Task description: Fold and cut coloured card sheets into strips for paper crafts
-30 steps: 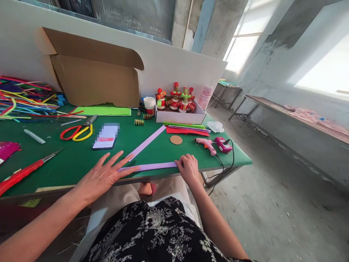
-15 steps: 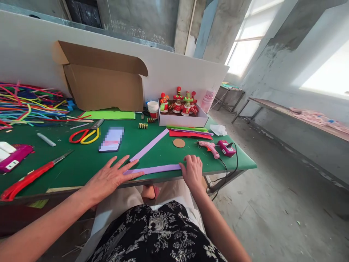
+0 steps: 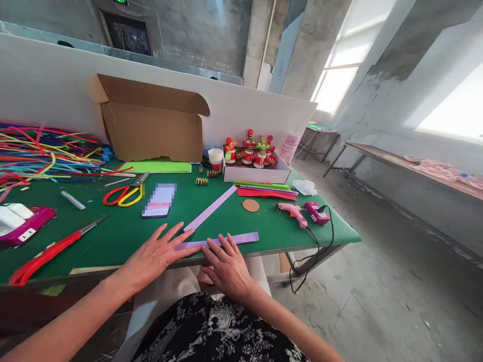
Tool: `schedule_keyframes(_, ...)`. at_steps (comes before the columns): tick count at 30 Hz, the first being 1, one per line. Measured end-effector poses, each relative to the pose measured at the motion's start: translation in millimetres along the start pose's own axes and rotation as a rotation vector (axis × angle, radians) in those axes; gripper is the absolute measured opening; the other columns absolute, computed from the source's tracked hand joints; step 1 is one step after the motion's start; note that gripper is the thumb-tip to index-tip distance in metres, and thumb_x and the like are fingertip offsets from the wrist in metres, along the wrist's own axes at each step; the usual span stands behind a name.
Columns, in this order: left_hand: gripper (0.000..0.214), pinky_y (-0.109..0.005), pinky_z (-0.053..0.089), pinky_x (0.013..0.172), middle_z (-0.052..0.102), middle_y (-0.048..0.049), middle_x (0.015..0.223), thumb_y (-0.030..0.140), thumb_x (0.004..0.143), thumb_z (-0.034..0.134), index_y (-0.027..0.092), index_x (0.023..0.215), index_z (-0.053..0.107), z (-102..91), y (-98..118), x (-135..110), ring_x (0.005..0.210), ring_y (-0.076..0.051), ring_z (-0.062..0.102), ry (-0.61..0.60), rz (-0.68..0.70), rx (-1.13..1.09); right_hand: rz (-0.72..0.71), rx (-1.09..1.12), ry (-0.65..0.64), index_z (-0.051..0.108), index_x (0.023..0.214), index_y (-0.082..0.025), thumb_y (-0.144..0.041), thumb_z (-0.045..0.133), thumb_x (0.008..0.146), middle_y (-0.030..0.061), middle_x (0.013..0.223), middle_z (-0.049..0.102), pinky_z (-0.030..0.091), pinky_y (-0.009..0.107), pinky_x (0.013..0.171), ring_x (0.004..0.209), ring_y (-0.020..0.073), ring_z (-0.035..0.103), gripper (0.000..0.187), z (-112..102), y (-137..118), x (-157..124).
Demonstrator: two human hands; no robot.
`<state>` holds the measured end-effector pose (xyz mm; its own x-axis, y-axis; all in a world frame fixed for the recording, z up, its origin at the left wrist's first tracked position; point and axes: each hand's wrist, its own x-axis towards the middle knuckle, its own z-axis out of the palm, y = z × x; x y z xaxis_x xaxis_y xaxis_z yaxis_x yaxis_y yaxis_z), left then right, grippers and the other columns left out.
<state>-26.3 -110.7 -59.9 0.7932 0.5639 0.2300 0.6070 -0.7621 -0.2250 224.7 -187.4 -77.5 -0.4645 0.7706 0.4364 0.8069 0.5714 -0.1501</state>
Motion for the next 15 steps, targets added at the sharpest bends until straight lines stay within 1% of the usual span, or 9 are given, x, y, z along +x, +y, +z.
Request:
schedule_keyframes(2,0.086,-0.051,0.032,0.112,0.047,0.0067,0.157,-0.003,0.083,0.037,0.056,0.146,0.037,-6.7,-2.9,0.4,0.145,-0.027,0.041,0.006,-0.015,-0.010,0.016,-0.015,-0.033,0.047,0.149,-0.017,-0.038,0.062,0.095,0.0096,0.150,0.054,0.030,0.058,0.121,0.145,0.0353,0.037,0.060,-1.3,3.1,-3.3)
schedule_keyframes(4,0.086,-0.048,0.035,0.111,0.050,0.0040,0.155,-0.005,0.080,0.034,0.049,0.145,0.044,-14.6,-6.8,1.5,0.143,-0.025,0.043,0.028,-0.084,-0.036,0.022,-0.024,-0.065,0.043,0.152,-0.016,-0.040,0.062,0.095,0.0096,0.153,0.050,0.029,0.058,0.121,0.147,0.0358,0.034,0.064,-2.6,2.7,-5.6)
schedule_keyframes(6,0.074,-0.045,0.039,0.107,0.057,-0.0023,0.149,-0.002,0.082,0.033,0.037,0.140,0.056,-21.9,-8.6,4.5,0.139,-0.026,0.048,0.054,-0.182,-0.085,0.028,-0.029,-0.079,0.042,0.152,-0.017,-0.042,0.062,0.095,0.0095,0.154,0.049,0.028,0.058,0.122,0.148,0.0358,0.033,0.066,-3.0,0.8,-6.3)
schedule_keyframes(8,0.055,-0.043,0.044,0.101,0.067,-0.0068,0.135,0.008,0.090,0.034,0.029,0.127,0.068,-26.9,-5.5,10.0,0.128,-0.026,0.056,0.067,-0.252,-0.158,0.034,-0.033,-0.081,0.042,0.152,-0.018,-0.044,0.062,0.095,0.0095,0.155,0.048,0.028,0.058,0.122,0.148,0.0354,0.033,0.066,-2.5,-0.5,-6.0)
schedule_keyframes(11,0.040,-0.040,0.047,0.092,0.075,-0.0065,0.114,0.022,0.097,0.037,0.028,0.111,0.074,-28.8,7.4,21.5,0.114,-0.025,0.063,0.069,-0.304,-0.252,0.035,-0.036,-0.084,0.041,0.153,-0.019,-0.044,0.063,0.094,0.0095,0.155,0.048,0.029,0.057,0.121,0.147,0.0345,0.034,0.067,-1.5,-0.2,-5.4)
schedule_keyframes(15,0.026,-0.040,0.044,0.088,0.072,-0.0057,0.100,0.025,0.096,0.046,0.025,0.099,0.072,-27.2,25.5,32.7,0.103,-0.025,0.062,0.073,-0.327,-0.282,0.031,-0.032,-0.080,0.043,0.152,-0.020,-0.043,0.061,0.095,0.0091,0.155,0.047,0.029,0.057,0.120,0.147,0.0343,0.035,0.064,-1.0,1.2,-5.8)
